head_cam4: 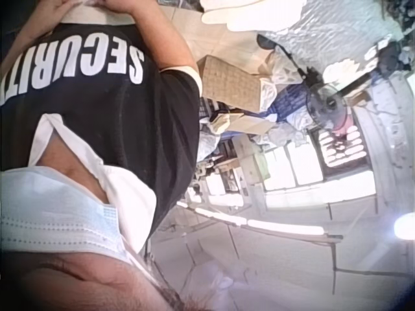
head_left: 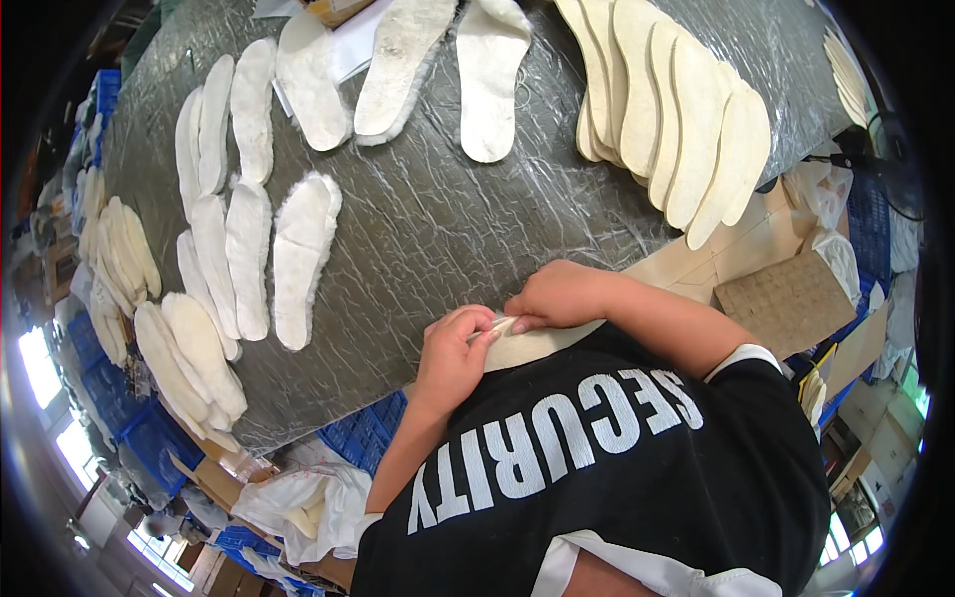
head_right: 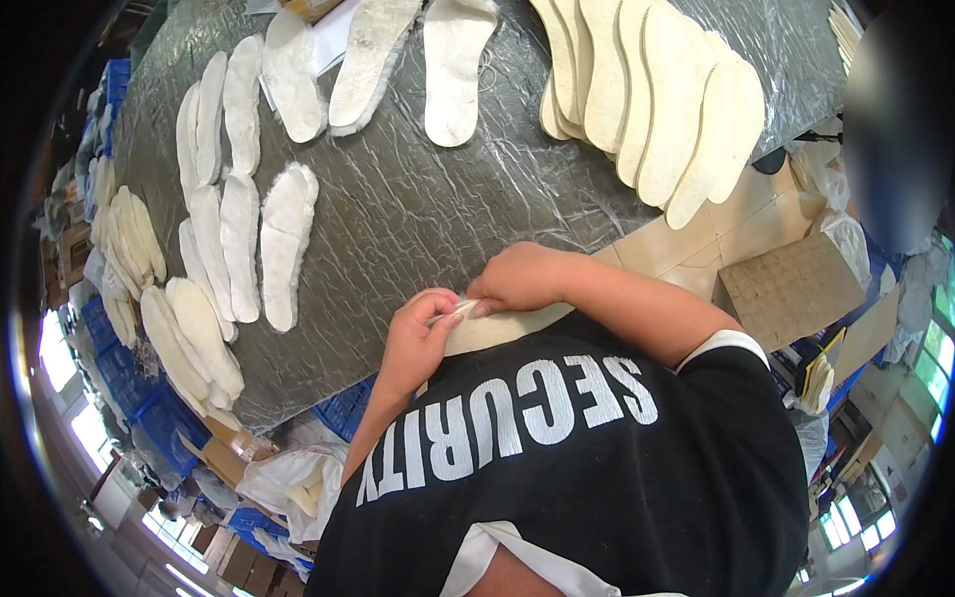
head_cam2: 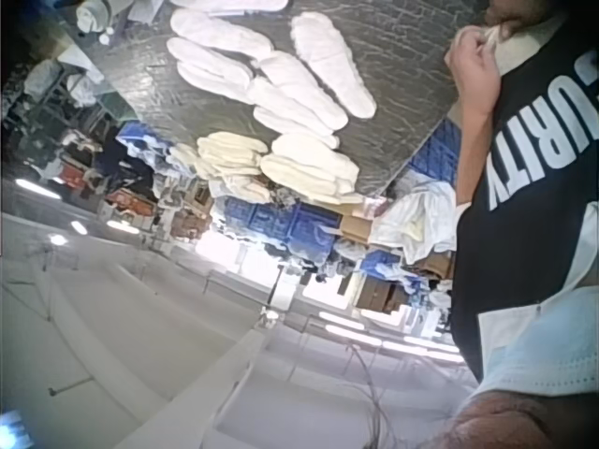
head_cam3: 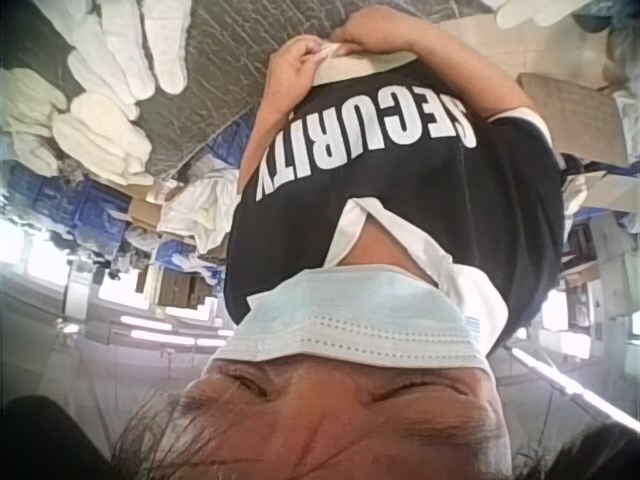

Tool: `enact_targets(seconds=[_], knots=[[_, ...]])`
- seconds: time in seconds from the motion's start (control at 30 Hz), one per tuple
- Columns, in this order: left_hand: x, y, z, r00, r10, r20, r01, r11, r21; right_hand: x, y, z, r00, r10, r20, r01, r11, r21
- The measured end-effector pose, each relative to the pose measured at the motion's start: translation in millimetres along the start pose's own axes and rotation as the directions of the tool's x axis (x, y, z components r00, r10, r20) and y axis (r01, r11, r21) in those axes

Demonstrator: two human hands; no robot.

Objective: The worker matches and layers foam insoles with furry lining material for shoe manufacturing.

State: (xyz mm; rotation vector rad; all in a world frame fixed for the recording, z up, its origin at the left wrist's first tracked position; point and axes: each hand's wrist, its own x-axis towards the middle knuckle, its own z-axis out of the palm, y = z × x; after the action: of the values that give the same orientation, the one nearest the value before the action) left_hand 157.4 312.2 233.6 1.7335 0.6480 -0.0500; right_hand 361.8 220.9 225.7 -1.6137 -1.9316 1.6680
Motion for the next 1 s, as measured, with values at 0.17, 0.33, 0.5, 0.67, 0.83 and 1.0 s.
enact_targets(seconds=[0.17,0.33,0.5,0.67,0.83,1.0], knots=[[2,1,3,1.0,0.003,-0.007,-0.002,0.999,0.037,1,5,3,1.0,-0.01,0.028,0.01,1.0,0.022],[4,0,5,0.997,0.033,-0.064,-0.029,0.998,0.063,4,3,14,0.953,-0.083,-0.291,0.101,0.994,0.045],[2,-2,10,0.997,0.0,-0.083,0.003,0.999,0.037,7,2,20,0.943,-0.082,-0.323,0.091,0.996,0.014],[0,9,3,0.99,-0.074,-0.12,0.088,0.99,0.11,2,3,28,0.936,-0.054,-0.348,0.05,0.999,-0.02],[-2,3,-17,0.997,-0.076,0.002,0.073,0.965,0.253,-7,-1,28,0.907,-0.083,-0.412,0.065,0.996,-0.058],[-4,-2,-20,0.978,-0.178,0.105,0.163,0.977,0.141,-12,-4,27,0.895,-0.112,-0.431,0.104,0.994,-0.044]])
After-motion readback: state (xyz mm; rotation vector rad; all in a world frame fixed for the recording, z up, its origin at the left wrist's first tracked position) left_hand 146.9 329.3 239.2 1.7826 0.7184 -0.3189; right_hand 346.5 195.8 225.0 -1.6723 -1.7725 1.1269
